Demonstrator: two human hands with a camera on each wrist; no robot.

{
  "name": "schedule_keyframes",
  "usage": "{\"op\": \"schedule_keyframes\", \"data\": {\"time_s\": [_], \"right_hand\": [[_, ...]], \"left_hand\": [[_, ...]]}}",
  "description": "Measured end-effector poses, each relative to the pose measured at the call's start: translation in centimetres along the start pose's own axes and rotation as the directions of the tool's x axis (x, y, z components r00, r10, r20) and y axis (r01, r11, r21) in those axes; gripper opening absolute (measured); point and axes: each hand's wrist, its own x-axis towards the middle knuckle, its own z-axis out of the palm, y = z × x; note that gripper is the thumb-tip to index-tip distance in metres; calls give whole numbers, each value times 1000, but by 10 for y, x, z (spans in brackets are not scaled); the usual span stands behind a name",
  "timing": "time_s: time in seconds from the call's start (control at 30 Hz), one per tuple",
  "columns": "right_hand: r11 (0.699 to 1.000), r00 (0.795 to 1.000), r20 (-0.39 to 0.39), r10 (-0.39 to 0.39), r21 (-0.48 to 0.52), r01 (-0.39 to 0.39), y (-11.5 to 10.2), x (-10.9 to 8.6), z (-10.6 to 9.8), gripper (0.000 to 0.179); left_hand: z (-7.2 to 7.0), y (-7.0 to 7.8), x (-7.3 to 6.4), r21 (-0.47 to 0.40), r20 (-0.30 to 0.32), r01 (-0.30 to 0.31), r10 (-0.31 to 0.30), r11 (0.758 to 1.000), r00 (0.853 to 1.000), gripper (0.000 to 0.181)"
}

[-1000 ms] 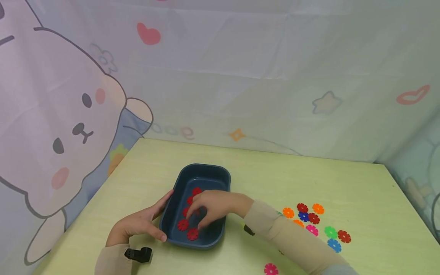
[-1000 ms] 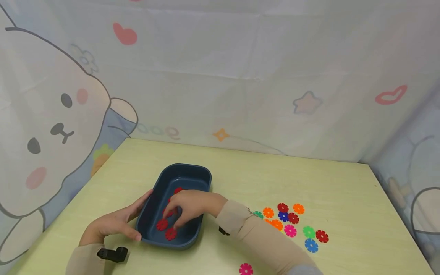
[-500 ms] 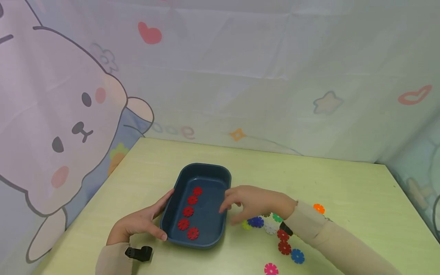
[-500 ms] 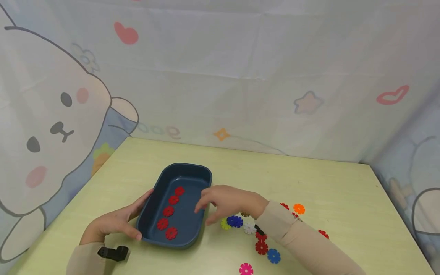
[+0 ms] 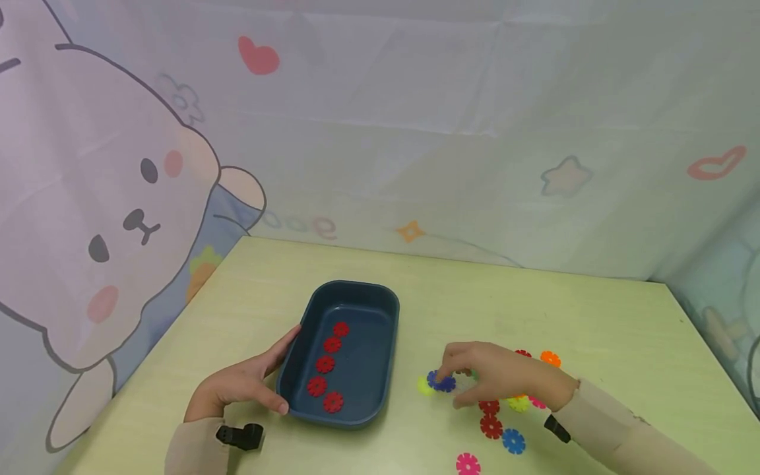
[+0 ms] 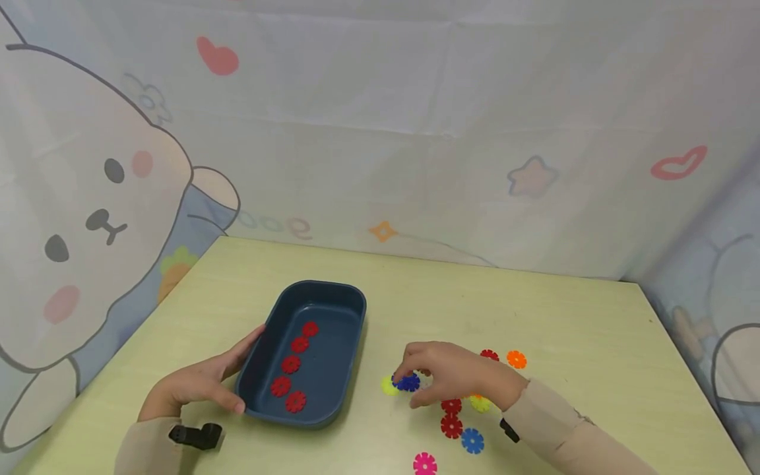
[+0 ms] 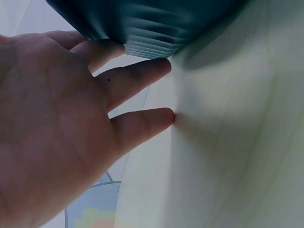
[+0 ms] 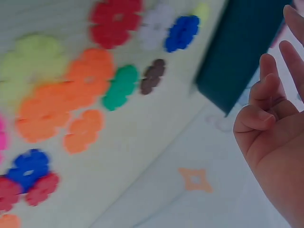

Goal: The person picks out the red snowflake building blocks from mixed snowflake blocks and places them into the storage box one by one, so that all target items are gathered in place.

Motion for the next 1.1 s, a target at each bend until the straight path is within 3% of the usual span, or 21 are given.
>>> {"op": "schedule_keyframes", "data": {"time_s": [0.37, 0.73, 1.1], "right_hand": [[995, 996, -30, 82, 56, -80, 32, -38, 18, 28], [990, 992, 15, 127, 60, -128, 47, -46, 21, 27], [994, 994, 31, 108, 4, -109, 51, -46, 21, 26]], "left_hand": [[-1, 1, -1, 4, -3, 0, 0, 1000, 1000, 127], [-1, 1, 0, 5, 6, -4, 4, 1000, 1000, 126], [0, 1, -2, -1, 1, 8, -8, 1000, 1000, 126]]}}
